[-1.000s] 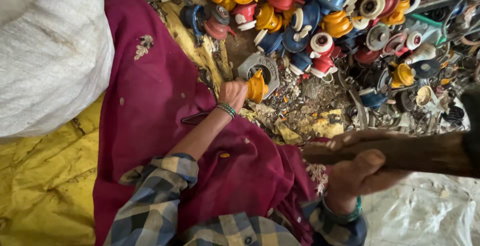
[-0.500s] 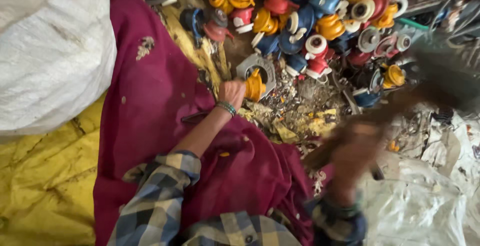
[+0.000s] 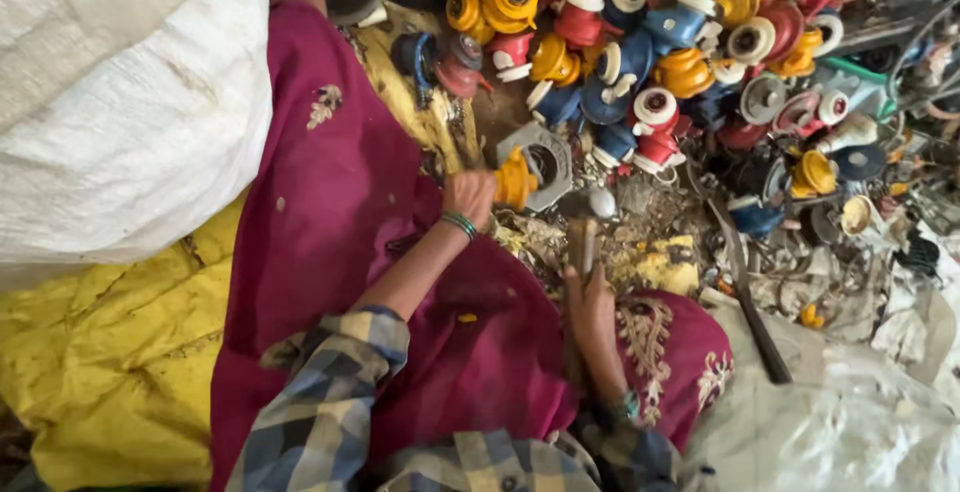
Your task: The person sits on the floor and uses a hammer to strike a yellow plastic part held in a metal fixture, breaking it into pieces. The person then picks up the broken pieces and discards them.
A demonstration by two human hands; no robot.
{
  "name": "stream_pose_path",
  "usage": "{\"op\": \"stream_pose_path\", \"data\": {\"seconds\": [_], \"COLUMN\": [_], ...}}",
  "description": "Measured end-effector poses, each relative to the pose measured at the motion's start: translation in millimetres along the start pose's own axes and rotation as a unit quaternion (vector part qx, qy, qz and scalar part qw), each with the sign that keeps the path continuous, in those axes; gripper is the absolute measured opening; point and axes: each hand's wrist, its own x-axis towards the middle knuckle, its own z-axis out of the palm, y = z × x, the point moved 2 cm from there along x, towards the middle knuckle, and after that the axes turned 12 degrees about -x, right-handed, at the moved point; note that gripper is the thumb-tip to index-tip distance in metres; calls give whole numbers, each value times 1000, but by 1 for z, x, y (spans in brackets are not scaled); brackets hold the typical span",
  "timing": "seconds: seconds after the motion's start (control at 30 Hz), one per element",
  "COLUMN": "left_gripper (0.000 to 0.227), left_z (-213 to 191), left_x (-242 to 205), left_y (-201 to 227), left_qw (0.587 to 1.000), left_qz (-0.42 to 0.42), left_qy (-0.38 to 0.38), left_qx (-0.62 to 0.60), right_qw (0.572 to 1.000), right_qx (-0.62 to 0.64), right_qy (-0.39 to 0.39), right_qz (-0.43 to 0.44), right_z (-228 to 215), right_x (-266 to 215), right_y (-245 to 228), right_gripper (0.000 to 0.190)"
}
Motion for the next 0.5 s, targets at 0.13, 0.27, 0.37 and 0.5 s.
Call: {"op": "stream_pose_path", "data": {"seconds": [0.13, 0.27, 0.37, 0.5], "left_gripper": [13, 30, 73, 103], "left_z": [-5, -29, -48, -73], "left_x": [3, -1, -4, -6], "left_y": [13, 8, 3, 15], "left_qw": [998, 970, 916, 907], "left_qz": [-31, -84, -71, -79], "left_qy": [17, -96, -159, -101], "left_qx": [-46, -207, -362, -401], "right_qw": [978, 980, 961, 970], "right_qx": [145, 118, 162, 170], "right_qy": [-98, -128, -182, -156], "right_qz": [110, 96, 132, 79], "right_z": [0, 13, 21, 24], "right_x": [-1, 19, 21, 26], "right_y": [11, 6, 14, 22], "right_gripper": [44, 45, 47, 45]}}
